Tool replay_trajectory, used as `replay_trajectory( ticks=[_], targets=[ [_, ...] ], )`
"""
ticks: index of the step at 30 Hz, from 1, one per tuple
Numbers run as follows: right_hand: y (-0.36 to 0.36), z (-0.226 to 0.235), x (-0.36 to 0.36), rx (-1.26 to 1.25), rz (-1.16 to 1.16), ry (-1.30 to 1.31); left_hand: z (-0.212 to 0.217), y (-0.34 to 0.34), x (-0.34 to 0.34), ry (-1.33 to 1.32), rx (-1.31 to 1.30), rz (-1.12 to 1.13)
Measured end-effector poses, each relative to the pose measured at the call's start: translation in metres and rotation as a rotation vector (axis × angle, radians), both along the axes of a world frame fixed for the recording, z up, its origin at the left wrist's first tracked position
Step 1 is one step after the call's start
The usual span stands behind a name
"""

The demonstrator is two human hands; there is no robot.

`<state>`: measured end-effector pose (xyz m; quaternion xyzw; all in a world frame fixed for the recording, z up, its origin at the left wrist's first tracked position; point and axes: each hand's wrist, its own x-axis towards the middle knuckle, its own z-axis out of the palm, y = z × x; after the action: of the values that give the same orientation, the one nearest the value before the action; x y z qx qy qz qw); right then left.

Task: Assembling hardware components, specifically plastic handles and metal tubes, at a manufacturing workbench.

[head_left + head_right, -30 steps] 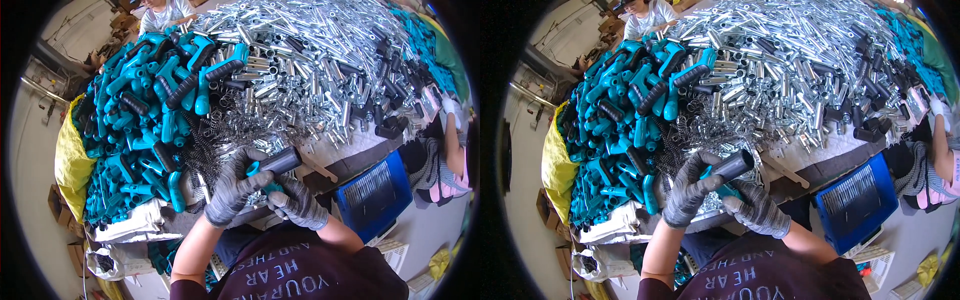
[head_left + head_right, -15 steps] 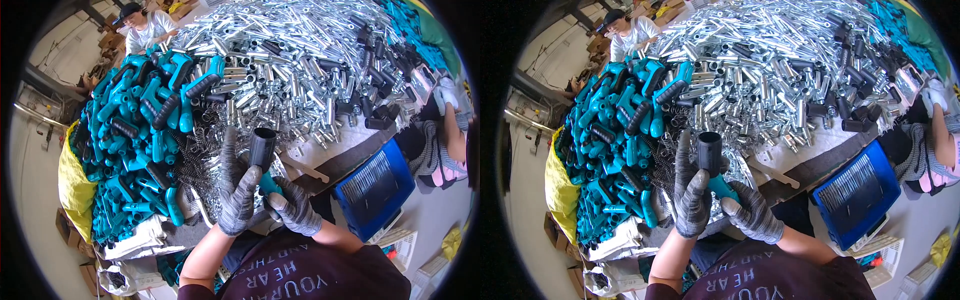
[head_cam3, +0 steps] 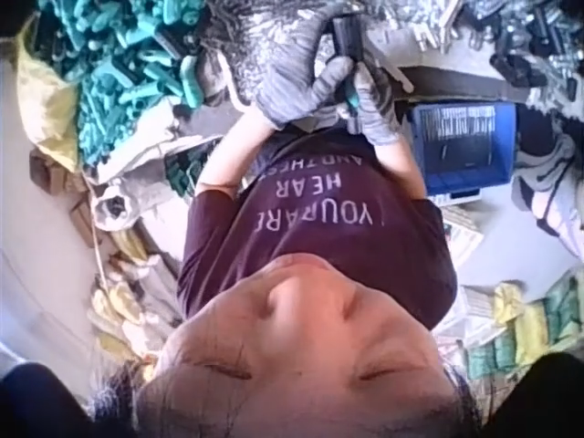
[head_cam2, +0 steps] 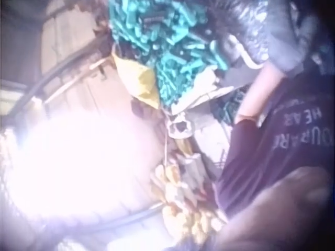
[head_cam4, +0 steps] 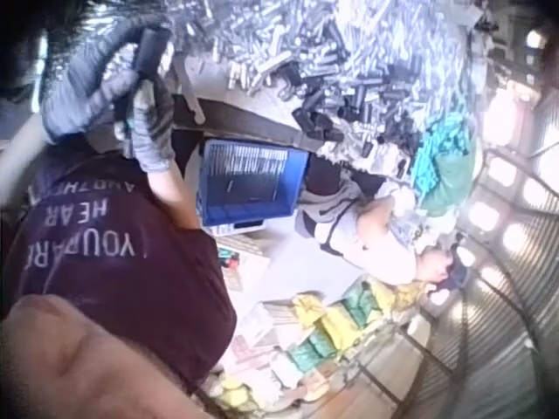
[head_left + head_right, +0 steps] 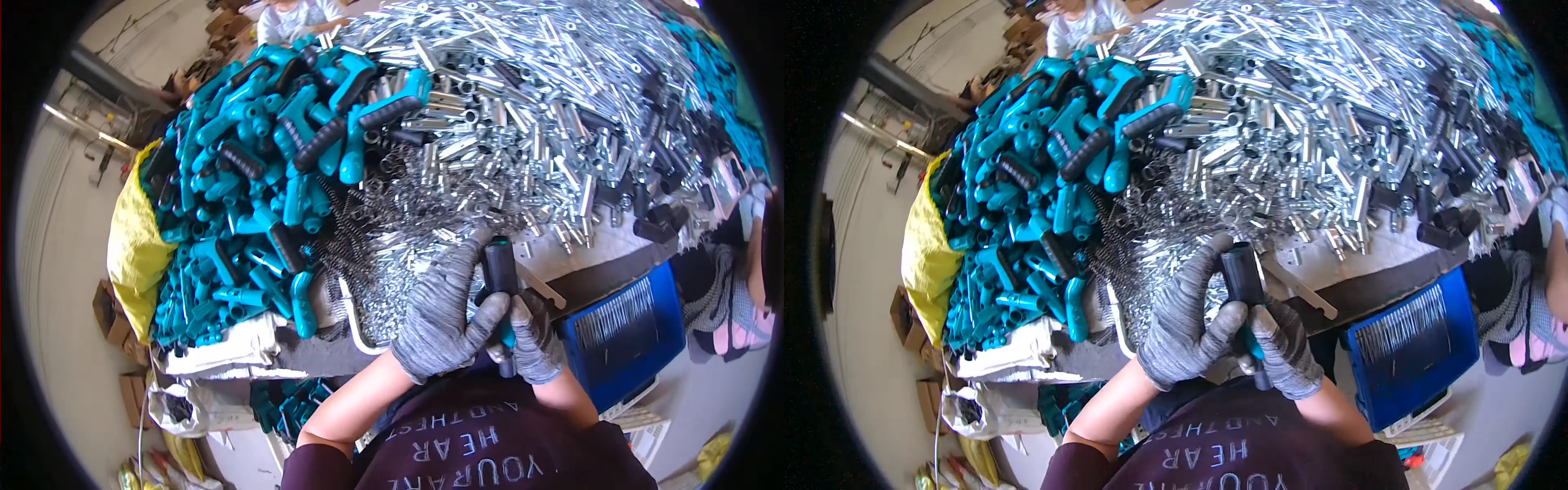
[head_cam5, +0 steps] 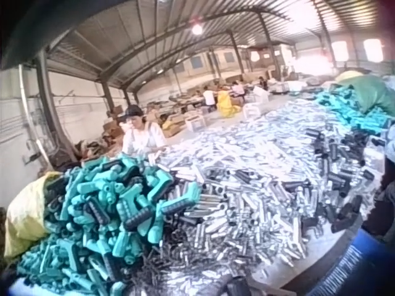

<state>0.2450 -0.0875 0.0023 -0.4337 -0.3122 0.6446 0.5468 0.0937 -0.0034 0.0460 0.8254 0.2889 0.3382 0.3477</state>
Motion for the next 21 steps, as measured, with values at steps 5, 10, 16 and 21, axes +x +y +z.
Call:
replay_trajectory(
  ticks=[5, 10, 16, 21],
  targets=[
    [0.021, -0.012, -0.007, 0.228, -0.151, -0.359, 0.012, -0.002, -0.02, 0.201, 0.248, 0.005],
    [0.032, -0.015, -0.01, 0.069, 0.01, -0.25, 0.02, 0.066, -0.082, 0.688, 0.499, 0.305],
    [0.024, -0.005, -0.027, -0.024, 0.074, -0.128, 0.001, 0.148, -0.134, 1.046, 0.752, 0.323],
    [0.023, 0.0, -0.03, -0.049, 0.083, -0.161, 0.016, 0.149, -0.142, 0.929, 0.686, 0.243]
  ],
)
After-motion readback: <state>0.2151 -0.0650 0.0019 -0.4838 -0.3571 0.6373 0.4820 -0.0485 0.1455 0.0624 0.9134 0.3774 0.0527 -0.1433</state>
